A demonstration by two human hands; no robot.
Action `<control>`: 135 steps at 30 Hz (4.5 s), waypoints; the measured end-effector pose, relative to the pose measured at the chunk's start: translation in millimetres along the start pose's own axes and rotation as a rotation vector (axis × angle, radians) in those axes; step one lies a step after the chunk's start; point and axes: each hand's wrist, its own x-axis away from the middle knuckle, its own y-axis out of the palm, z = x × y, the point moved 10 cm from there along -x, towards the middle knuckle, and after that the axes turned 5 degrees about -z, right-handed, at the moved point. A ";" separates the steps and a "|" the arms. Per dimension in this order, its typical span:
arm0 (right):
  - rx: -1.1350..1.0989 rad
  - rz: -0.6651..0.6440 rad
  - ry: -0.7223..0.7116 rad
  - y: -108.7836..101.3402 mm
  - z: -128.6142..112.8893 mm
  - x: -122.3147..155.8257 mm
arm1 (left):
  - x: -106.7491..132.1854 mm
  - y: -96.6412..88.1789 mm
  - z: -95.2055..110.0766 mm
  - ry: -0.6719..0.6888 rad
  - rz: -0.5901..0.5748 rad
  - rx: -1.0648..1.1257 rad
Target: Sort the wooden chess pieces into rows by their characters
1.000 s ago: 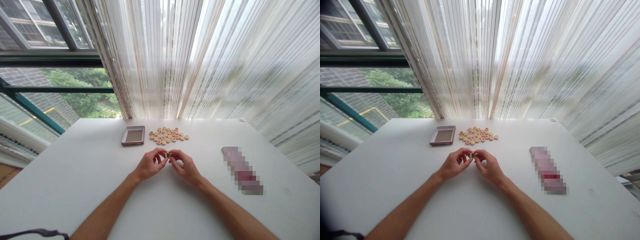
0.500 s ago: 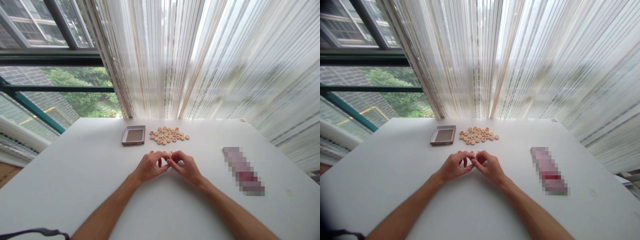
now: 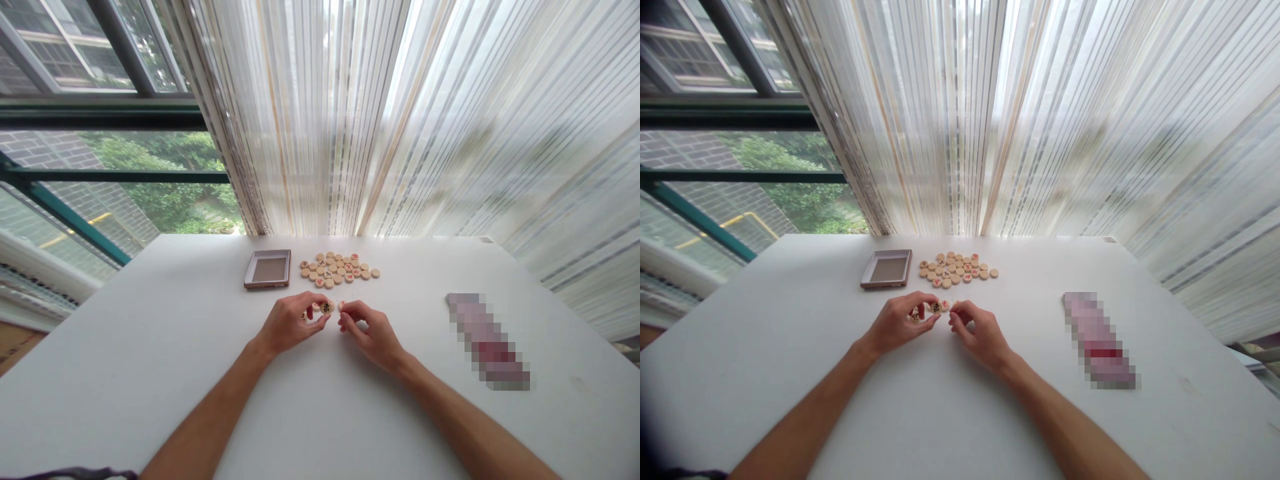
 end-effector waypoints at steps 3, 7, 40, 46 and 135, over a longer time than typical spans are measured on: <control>0.013 0.006 -0.013 -0.4 -0.6 0.1 | -1.4 -9.3 -3.7 -0.007 0.006 -0.052; 0.027 0.021 -0.014 -1.8 -0.1 0.0 | -1.5 -12.9 -10.0 -0.018 -0.063 -0.086; 0.086 0.057 -0.039 -5.0 -1.8 -0.1 | 4.4 6.7 -19.5 -0.064 -0.295 -0.122; 0.095 0.057 -0.040 -5.3 -2.1 0.0 | 5.2 8.0 -22.0 -0.085 -0.304 -0.115; 0.480 0.160 -0.176 -36.9 2.5 -15.7 | -4.8 -1.6 5.8 0.068 0.011 -0.034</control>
